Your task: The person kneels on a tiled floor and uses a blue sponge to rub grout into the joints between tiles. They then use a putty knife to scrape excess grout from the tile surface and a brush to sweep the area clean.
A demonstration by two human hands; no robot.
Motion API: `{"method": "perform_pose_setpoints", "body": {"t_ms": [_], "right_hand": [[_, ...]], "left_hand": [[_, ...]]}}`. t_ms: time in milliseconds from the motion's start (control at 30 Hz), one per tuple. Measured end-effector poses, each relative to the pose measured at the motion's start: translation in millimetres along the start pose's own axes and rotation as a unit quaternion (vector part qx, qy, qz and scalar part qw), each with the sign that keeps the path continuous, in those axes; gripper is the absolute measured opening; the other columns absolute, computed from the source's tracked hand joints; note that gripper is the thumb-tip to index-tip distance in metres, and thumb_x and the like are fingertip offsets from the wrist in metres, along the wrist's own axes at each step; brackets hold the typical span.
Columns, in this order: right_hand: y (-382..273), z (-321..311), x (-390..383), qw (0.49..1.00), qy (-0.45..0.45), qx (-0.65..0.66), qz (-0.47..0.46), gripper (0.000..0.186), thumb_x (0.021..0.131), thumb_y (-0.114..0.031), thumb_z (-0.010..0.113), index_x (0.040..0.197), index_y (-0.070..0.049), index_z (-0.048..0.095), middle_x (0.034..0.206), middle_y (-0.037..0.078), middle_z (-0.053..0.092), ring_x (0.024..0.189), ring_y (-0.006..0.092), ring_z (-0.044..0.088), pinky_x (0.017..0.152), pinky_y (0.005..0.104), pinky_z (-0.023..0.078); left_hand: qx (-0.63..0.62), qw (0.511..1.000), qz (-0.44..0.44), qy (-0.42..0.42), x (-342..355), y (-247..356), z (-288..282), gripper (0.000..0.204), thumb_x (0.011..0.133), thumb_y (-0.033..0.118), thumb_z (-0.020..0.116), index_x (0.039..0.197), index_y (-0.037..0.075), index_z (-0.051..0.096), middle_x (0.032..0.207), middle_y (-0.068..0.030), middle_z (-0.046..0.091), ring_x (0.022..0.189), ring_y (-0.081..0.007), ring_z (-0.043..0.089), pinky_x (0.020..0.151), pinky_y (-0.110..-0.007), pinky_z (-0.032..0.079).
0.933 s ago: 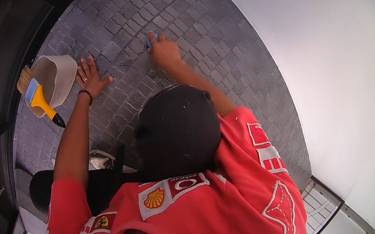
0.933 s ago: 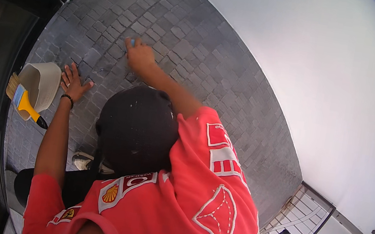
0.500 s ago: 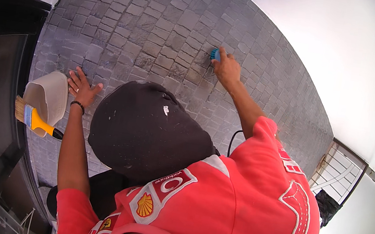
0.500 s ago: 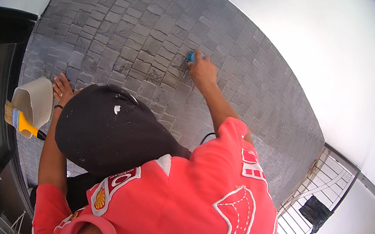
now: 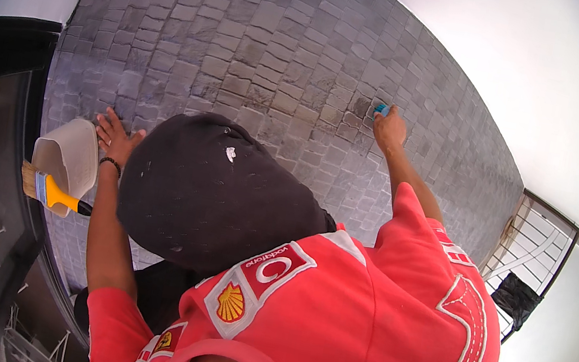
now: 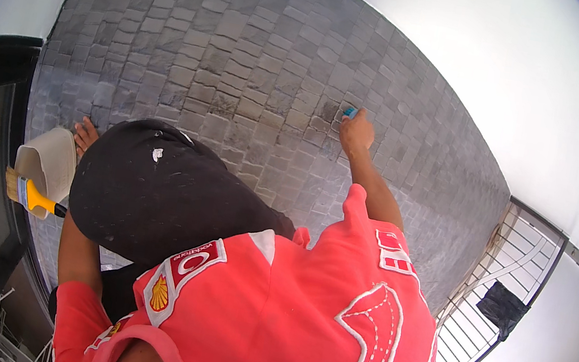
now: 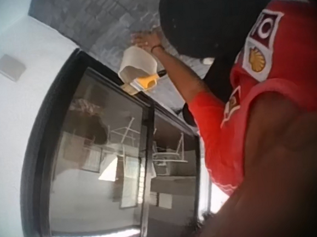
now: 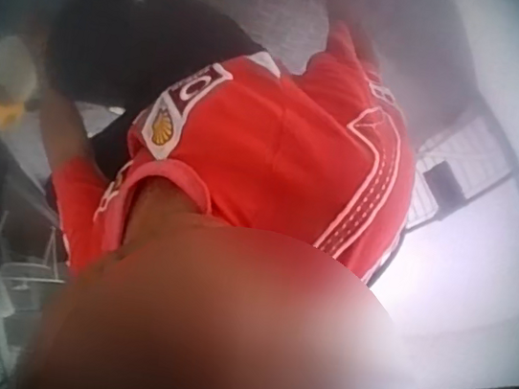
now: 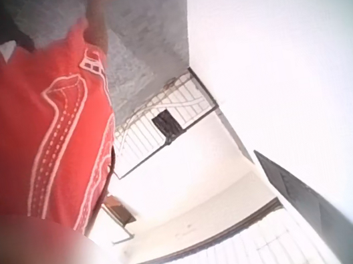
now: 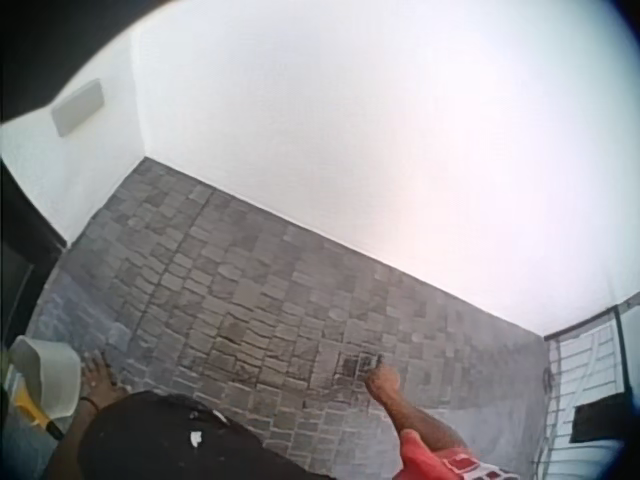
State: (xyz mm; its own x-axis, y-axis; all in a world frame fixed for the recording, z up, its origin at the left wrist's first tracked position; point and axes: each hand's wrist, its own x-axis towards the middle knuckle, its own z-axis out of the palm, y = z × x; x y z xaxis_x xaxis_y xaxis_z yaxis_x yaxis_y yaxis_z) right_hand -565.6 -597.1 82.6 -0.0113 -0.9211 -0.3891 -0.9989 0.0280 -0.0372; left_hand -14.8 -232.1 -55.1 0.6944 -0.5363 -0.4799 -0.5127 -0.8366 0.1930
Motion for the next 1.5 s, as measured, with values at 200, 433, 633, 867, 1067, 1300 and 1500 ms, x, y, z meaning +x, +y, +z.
{"method": "perform_pose_setpoints", "body": {"t_ms": [200,433,633,867,1067,1300,1500], "right_hand": [[-224.0,77.7,-30.4,0.936,0.040,0.087,-0.337,0.055,0.091,-0.031,0.068,0.137,-0.008,0.048,0.109,0.029,0.061,0.095,0.0449,0.067,0.077,0.0520,0.056],[-105.2,-5.5,-41.6,0.988,-0.026,-0.039,-0.145,0.059,0.093,-0.028,0.066,0.145,-0.011,0.043,0.110,0.027,0.060,0.097,0.0448,0.066,0.079,0.0522,0.055],[-58.8,13.4,-23.2,0.988,-0.031,-0.004,-0.150,0.062,0.094,-0.033,0.064,0.146,-0.008,0.044,0.115,0.032,0.061,0.102,0.0491,0.065,0.086,0.0523,0.053],[-66.6,10.1,3.6,0.973,-0.030,-0.009,-0.228,0.066,0.085,-0.033,0.074,0.142,-0.007,0.053,0.113,0.029,0.066,0.103,0.0457,0.065,0.089,0.0491,0.052],[-55.4,-0.3,-11.9,0.976,0.019,0.077,-0.201,0.069,0.081,-0.032,0.079,0.142,-0.012,0.054,0.118,0.029,0.064,0.115,0.0471,0.060,0.096,0.0501,0.049],[-62.9,-13.1,26.0,0.988,0.041,0.056,-0.140,0.068,0.085,-0.034,0.076,0.144,-0.009,0.051,0.118,0.030,0.064,0.118,0.0457,0.059,0.097,0.0490,0.048],[-46.5,7.2,-2.2,0.956,-0.099,-0.047,-0.274,0.064,0.087,-0.028,0.073,0.145,-0.018,0.048,0.121,0.025,0.059,0.110,0.0455,0.062,0.090,0.0516,0.052]], "left_hand": [[0.032,0.998,0.018,0.042,-1.4,-2.9,-1.6,0.119,0.082,0.053,0.075,0.161,0.023,-0.010,0.167,-0.0194,-0.012,0.151,-0.0501,-0.005,0.119,-0.064,0.008],[0.100,0.973,0.132,0.161,2.8,-53.0,39.4,0.105,0.084,0.049,0.074,0.162,0.023,0.009,0.169,-0.0138,0.008,0.151,-0.0472,0.015,0.115,-0.067,0.026],[0.119,0.972,0.135,0.149,21.5,-73.4,56.6,0.106,0.083,0.047,0.077,0.162,0.019,0.011,0.168,-0.0170,0.010,0.150,-0.0479,0.018,0.114,-0.066,0.029],[0.089,0.986,0.088,0.107,3.8,-36.1,28.7,0.109,0.082,0.048,0.077,0.162,0.016,0.010,0.168,-0.0183,0.008,0.151,-0.0473,0.015,0.116,-0.062,0.028],[0.016,1.000,-0.007,0.024,-26.4,11.0,-14.6,0.113,0.081,0.051,0.076,0.162,0.017,0.005,0.169,-0.0159,0.002,0.153,-0.0453,0.010,0.117,-0.064,0.023],[0.010,1.000,-0.006,0.020,-28.6,17.6,-24.8,0.113,0.081,0.051,0.076,0.163,0.018,0.006,0.169,-0.0154,0.003,0.153,-0.0441,0.011,0.117,-0.064,0.023],[-0.043,0.995,0.026,0.081,-49.8,24.1,-24.7,0.101,0.082,0.044,0.075,0.161,0.015,0.018,0.167,-0.0167,0.015,0.152,-0.0434,0.016,0.118,-0.061,0.022]]}}
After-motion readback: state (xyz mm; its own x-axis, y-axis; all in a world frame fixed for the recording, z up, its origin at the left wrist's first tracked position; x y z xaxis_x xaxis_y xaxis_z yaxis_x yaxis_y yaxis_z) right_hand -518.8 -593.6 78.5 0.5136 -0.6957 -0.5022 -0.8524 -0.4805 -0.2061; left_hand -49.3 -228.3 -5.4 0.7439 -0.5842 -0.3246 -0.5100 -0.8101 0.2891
